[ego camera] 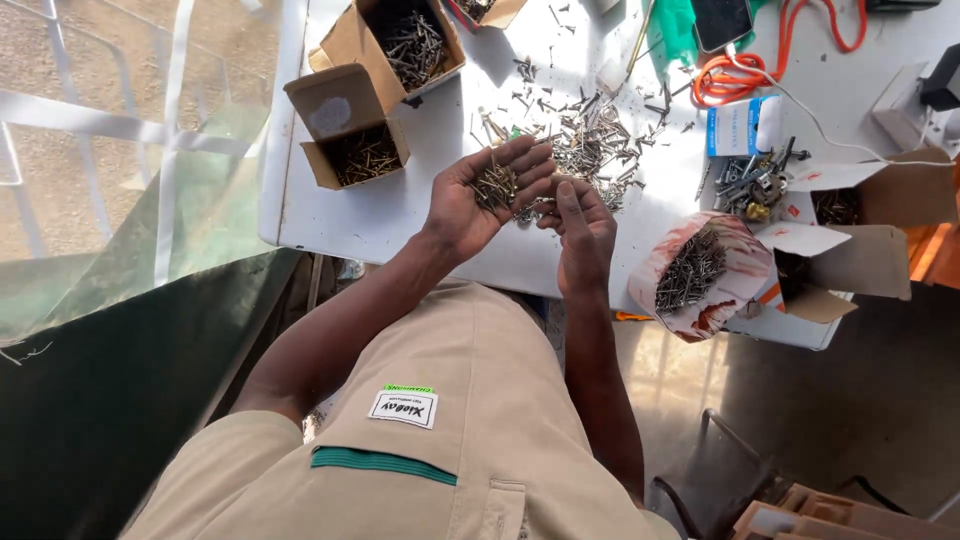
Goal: Sorting various types of nails from a central pile into separate cardboard boxes on a table.
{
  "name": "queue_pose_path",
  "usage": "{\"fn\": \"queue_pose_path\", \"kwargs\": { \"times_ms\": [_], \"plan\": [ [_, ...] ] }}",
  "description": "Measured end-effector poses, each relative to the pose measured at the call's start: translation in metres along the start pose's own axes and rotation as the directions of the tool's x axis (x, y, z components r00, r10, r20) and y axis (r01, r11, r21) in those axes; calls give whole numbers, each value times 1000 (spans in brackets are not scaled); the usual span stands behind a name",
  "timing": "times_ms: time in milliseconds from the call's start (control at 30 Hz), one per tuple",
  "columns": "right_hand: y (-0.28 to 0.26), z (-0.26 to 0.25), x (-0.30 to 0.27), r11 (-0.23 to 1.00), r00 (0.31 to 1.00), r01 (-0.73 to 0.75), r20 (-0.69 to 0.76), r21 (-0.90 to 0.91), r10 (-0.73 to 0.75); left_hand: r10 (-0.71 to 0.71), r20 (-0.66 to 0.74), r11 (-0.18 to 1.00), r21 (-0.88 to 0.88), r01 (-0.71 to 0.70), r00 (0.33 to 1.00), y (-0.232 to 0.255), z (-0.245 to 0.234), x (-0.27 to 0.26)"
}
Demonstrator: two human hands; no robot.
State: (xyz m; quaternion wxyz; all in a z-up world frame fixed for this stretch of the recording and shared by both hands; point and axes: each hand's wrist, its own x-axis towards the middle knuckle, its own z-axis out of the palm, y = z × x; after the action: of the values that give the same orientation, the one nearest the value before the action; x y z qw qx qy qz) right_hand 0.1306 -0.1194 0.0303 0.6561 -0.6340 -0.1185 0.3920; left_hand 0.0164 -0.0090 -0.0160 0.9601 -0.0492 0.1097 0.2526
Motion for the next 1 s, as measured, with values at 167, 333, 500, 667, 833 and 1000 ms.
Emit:
{"fn": "queue_pose_path", "kwargs": {
  "times_ms": [167,333,500,667,833,1000],
  "plan": [
    [-15,18,0,1000,999,2,51,-24,0,107,0,994,-13,-107,994,16,6,-9],
    [-5,9,5,999,998,0,61,-44,3,223,-51,975,15,-223,973,55,31,-42],
    [-5,8,-1,991,995,-91,37,-94,95,524,-62,835,234,-498,850,93,52,-63],
    [0,9,-2,991,993,-85,67,-103,93,825,163,232,776,-586,542,109,52,-57],
    [-7,12,-4,991,995,-80,57,-106,86,833,325,-75,868,-492,448,95,53,-53],
    [-7,11,-3,990,996,-80,37,-115,84,840,318,-56,857,-512,441,94,51,-52]
  ]
}}
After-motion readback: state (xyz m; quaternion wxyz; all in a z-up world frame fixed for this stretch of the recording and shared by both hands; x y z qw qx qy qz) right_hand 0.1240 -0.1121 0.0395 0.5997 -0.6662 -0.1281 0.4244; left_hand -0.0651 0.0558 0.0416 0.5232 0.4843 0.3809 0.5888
